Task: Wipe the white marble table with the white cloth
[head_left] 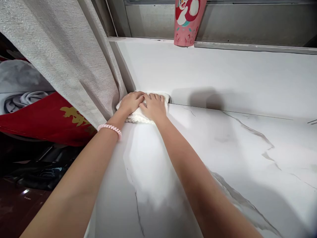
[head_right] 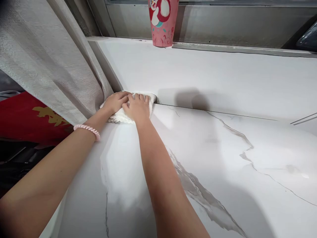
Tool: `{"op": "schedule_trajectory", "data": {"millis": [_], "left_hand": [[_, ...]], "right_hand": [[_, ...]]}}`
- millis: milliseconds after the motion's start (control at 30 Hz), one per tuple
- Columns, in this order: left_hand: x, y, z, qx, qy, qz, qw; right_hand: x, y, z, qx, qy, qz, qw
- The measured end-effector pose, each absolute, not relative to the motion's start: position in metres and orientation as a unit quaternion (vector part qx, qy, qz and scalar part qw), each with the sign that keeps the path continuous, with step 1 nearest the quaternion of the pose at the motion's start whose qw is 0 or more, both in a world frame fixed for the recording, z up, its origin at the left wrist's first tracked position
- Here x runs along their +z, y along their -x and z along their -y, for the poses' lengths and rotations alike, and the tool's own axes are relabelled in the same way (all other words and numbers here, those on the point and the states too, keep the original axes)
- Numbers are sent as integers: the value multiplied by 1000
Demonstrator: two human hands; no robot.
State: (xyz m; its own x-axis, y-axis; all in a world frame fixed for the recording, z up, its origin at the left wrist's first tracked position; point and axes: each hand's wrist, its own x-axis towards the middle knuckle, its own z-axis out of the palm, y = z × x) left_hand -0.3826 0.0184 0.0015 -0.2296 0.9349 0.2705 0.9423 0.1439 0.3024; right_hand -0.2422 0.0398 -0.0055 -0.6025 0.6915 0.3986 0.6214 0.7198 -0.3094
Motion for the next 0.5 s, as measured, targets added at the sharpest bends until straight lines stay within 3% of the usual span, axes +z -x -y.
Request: {"op": "schedule_trajectory", "data": {"millis": [267, 500], "left_hand": [[-2, 367, 14, -213, 660, 720, 33], [1, 344, 88, -230, 663, 712, 23]], "right_hand": [[-8, 220, -5, 56, 372, 893, 248], [-2, 193, 68, 61, 361, 898, 245]]}}
